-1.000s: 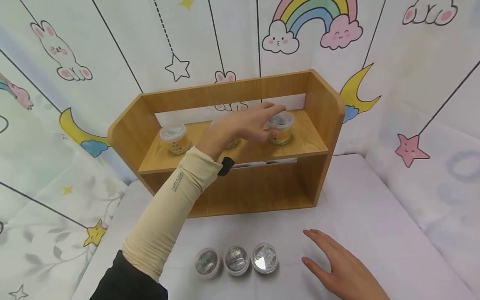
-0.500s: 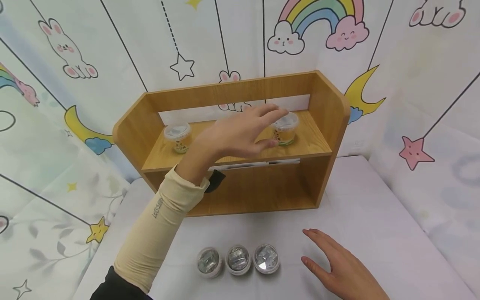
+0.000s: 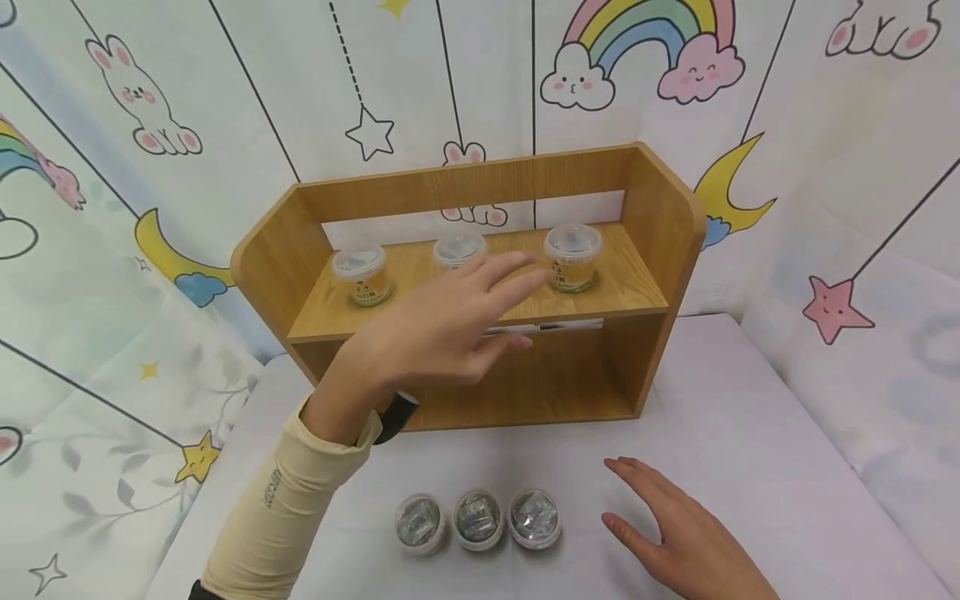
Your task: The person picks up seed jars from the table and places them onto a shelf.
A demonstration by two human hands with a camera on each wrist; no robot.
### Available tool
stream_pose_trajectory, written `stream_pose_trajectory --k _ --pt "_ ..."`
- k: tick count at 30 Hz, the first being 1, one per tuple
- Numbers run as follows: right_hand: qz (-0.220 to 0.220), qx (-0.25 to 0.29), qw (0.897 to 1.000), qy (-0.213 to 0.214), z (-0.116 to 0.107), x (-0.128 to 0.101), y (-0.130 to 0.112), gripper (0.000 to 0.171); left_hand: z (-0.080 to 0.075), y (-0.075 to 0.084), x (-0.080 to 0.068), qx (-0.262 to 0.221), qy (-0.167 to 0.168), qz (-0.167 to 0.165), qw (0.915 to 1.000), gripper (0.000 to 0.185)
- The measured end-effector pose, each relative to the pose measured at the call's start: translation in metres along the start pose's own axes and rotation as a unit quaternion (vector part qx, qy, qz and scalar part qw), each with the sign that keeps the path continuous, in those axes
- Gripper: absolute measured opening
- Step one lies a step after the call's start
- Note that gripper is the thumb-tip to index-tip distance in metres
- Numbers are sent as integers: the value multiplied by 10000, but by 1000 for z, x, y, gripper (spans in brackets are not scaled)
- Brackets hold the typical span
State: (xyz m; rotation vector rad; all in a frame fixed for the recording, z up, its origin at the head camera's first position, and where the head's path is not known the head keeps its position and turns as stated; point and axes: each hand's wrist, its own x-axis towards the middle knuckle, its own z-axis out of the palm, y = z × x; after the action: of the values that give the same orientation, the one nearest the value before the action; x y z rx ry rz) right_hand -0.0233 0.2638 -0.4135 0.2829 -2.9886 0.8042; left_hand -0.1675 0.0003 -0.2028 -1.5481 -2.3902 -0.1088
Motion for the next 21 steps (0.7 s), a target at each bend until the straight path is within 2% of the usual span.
stream_pose_trajectory --k 8,17,21 --pt "219 165 9993 -259 -2 6 -4 71 10 12 -33 -92 519 95 9986 57" --pt "392 128 9982 -435 -4 9 -7 80 26 18 -77 -179 724 -194 9970 58" --pt "366 155 9982 -454 -5 9 -8 78 39 19 -98 -312 808 -491 9950 59"
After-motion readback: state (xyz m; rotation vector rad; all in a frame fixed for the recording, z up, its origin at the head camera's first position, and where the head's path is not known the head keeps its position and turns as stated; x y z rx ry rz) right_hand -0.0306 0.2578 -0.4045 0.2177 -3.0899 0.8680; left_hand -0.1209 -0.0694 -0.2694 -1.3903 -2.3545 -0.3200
